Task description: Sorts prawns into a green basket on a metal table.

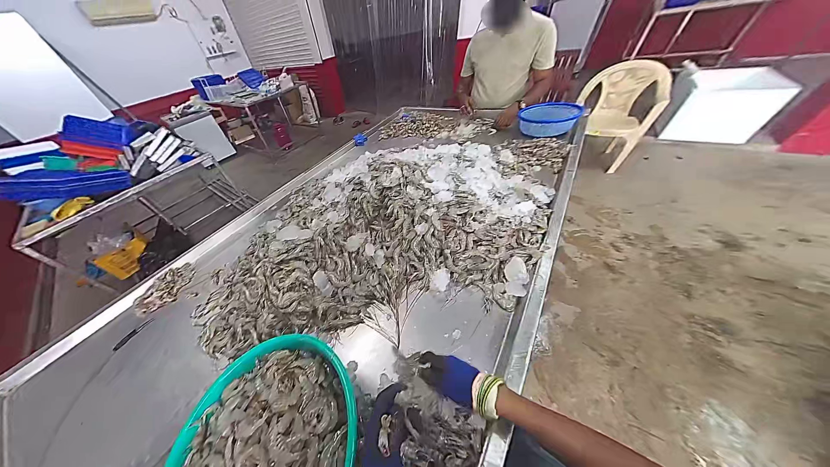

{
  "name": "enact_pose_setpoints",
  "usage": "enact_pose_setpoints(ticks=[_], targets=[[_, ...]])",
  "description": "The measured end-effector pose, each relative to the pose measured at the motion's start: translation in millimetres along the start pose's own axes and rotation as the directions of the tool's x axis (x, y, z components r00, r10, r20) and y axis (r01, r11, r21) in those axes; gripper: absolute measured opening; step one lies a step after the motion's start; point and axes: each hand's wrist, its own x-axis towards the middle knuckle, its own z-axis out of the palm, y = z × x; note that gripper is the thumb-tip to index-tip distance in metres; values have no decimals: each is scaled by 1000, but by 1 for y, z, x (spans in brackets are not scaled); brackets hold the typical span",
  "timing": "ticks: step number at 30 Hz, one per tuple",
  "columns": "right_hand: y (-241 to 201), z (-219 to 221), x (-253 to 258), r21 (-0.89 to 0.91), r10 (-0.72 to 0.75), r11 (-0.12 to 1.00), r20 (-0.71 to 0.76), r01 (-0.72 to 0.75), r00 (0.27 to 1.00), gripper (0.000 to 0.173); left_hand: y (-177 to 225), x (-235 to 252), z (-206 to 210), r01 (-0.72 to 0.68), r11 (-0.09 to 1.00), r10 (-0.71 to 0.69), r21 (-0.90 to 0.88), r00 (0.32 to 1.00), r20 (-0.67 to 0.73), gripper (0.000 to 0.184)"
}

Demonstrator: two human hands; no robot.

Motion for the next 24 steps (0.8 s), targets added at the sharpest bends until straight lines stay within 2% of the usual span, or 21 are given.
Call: enact_pose_setpoints(ticks=[1, 2, 4, 6, 8, 9, 11, 13, 14, 16, 19, 21, 24], targets=[[8, -20, 3, -9, 1, 1000, -87, -2, 996, 42, 29, -2, -2, 131, 991, -131, -35, 991, 5, 36], [20, -46, 6, -35, 74, 996, -199, -83, 977, 39, 43, -4, -6, 165, 984, -165, -67, 986, 1, 38], [58, -98, 23, -4, 281, 950, -434, -313, 856, 41, 24, -10, -16, -51, 975, 57, -218, 998, 20, 41], [96, -128, 49, 50, 405, 889, -553, -456, 728, 56, 49, -12, -14, 130, 953, -138, -273, 990, -12, 44], [97, -129, 76, 99, 445, 874, -556, -476, 702, 68, 63, -6, -9, 288, 946, -296, -148, 955, -33, 39], [86, -121, 90, 120, 433, 889, -536, -442, 725, 72, 60, -3, -7, 314, 946, -317, -84, 948, -27, 36], [54, -102, 105, 127, 361, 931, -465, -343, 808, 76, 30, -3, -1, 242, 969, -243, -54, 970, -11, 35], [38, -101, 101, 113, 202, 979, -363, -173, 910, 64, -10, -6, -1, 119, 980, -119, -159, 993, 13, 39], [38, -107, 92, 105, 127, 990, -352, -95, 927, 56, -14, -8, -3, 105, 973, -104, -206, 994, 16, 39], [53, -128, 69, 43, 48, 998, -366, -35, 929, 43, -17, -12, -12, 104, 969, -104, -222, 995, 10, 31], [82, -147, 44, -158, -8, 986, -319, -45, 948, 28, -32, -14, -18, -29, 997, 22, -66, 994, -105, 18], [91, -150, 35, -330, 93, 929, -222, -165, 970, 23, -31, -13, -12, -71, 996, 62, -59, 986, -155, 16], [106, -140, 36, -514, 196, 817, -178, -260, 964, 35, -15, -16, 0, 120, 957, -156, -266, 980, -120, 19]])
